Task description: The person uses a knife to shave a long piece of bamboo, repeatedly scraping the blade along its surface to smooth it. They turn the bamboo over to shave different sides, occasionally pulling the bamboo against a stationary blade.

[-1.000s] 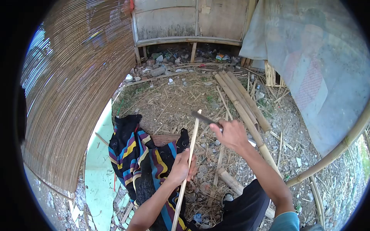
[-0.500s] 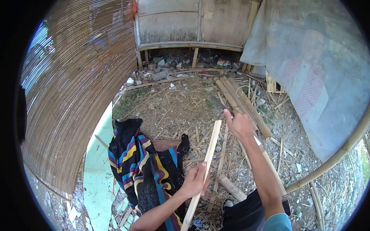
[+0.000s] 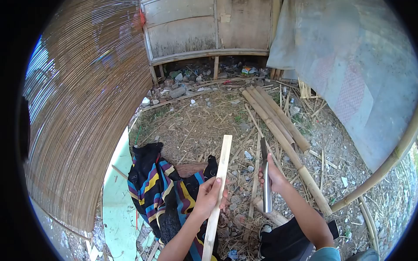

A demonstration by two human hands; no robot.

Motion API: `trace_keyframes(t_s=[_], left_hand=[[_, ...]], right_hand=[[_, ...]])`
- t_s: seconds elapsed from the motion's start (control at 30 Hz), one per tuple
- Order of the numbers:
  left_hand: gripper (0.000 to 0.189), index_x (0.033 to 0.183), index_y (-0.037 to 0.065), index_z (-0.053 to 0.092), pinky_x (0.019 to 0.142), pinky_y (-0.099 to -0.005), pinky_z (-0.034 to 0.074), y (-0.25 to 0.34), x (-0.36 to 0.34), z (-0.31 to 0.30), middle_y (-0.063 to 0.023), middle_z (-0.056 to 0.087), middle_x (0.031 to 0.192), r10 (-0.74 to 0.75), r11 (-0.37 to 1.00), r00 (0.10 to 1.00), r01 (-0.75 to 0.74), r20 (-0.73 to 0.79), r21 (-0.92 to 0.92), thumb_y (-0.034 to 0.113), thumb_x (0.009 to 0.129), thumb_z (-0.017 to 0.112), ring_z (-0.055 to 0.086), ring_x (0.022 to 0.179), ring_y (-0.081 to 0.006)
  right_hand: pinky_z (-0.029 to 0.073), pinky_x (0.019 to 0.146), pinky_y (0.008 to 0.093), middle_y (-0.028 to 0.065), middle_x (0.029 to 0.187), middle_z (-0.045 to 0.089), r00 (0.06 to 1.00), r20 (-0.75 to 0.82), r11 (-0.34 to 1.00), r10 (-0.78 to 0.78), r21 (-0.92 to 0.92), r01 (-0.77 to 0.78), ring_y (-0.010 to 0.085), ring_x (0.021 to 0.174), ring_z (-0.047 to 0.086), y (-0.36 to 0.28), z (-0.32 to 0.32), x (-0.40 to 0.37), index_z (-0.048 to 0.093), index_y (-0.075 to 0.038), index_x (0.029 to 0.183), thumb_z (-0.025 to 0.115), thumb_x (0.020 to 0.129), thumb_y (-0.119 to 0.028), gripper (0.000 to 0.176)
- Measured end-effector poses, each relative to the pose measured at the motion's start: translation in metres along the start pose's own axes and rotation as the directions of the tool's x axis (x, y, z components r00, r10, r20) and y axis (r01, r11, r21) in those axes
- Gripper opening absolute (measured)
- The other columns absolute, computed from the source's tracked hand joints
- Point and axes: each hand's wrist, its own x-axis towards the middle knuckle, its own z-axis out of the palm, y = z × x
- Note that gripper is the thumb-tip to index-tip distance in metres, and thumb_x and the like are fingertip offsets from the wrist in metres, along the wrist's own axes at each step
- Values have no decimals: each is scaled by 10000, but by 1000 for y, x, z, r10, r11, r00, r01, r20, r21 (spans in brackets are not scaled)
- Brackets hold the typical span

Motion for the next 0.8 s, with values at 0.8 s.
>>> trace_keyframes(t_s=[0.8], left_hand=[[149,981,40,522,529,-232,370,-14,-8,-2,-4,480,740,-152,902,988,145,16,-406,179,929,534,465,573,-98]], right_hand=[[431,528,321,97,635,553,649,299,376,-700,-618,691,202,540,579,16,44,-76,427,-15,1245,563,892,-266,454]])
